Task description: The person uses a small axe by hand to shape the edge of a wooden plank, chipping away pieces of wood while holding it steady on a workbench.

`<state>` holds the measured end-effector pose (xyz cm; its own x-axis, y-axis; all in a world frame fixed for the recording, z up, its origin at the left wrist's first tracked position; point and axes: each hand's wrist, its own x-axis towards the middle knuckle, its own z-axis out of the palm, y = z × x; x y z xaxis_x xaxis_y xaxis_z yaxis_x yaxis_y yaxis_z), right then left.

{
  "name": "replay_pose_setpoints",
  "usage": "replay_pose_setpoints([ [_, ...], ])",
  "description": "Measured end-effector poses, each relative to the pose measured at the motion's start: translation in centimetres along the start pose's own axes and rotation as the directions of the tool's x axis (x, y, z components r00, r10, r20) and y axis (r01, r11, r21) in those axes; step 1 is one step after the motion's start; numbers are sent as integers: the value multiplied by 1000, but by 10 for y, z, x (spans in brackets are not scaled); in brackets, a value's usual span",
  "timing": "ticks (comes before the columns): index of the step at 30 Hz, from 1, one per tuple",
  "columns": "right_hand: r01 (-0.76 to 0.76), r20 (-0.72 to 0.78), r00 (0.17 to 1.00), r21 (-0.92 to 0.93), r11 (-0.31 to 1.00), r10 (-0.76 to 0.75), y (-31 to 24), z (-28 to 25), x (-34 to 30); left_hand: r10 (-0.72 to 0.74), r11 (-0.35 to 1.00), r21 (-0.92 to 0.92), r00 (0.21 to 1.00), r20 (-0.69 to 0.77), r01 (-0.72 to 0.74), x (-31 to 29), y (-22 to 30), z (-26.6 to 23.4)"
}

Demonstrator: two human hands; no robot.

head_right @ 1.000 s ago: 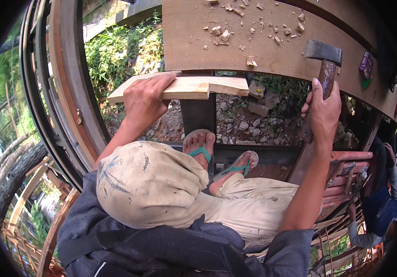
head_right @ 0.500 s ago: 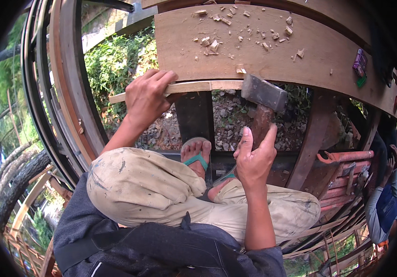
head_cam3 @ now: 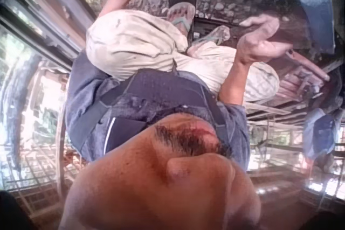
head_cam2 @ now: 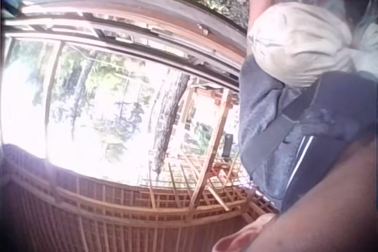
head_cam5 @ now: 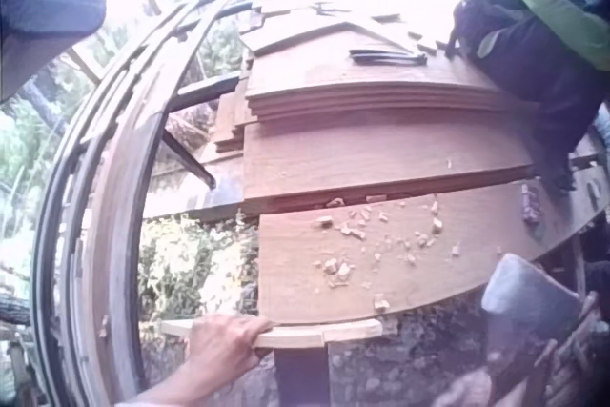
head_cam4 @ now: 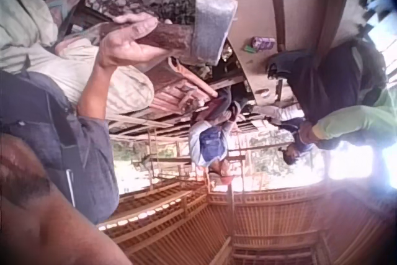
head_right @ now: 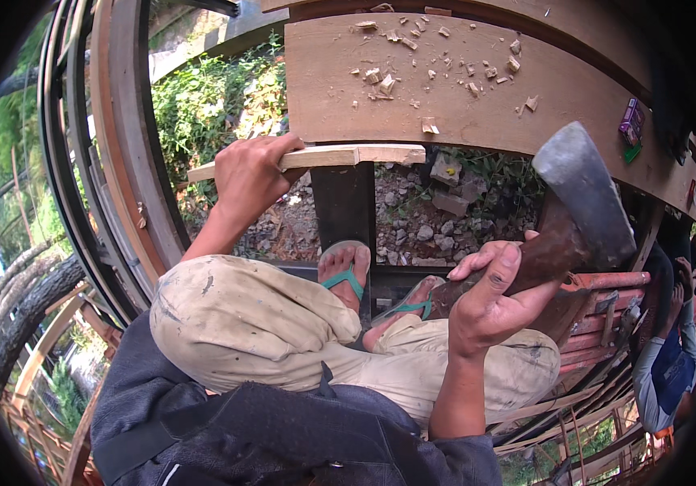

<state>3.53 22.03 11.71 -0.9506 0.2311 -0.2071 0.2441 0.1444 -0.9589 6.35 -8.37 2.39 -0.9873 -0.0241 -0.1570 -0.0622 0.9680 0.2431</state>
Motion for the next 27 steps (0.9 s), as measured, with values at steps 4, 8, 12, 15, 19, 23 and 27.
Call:
replay_pose_setpoints([
  [4,-69,131,986,-220,973,100,43,14,-17,-10,1000,26,1000,27,9,1,0,-2],
  [8,-291,354,869,-202,935,347,32,13,-11,-27,999,25,997,75,26,-3,2,-7],
  [12,-4,69,998,113,994,-4,-10,11,12,-23,999,32,999,47,22,-4,-2,-8],
  [15,112,-144,985,102,989,-96,23,12,-8,-15,1000,13,999,51,15,0,1,-3],
  [19,-266,322,888,-220,938,327,44,15,-19,-23,998,54,999,32,21,0,-4,-2],
  [23,-103,157,984,131,986,82,-3,12,13,-50,997,60,997,62,46,-3,-3,-8],
  [27,99,-159,984,121,988,-80,30,13,-11,-42,998,48,993,110,37,2,6,-10],
])
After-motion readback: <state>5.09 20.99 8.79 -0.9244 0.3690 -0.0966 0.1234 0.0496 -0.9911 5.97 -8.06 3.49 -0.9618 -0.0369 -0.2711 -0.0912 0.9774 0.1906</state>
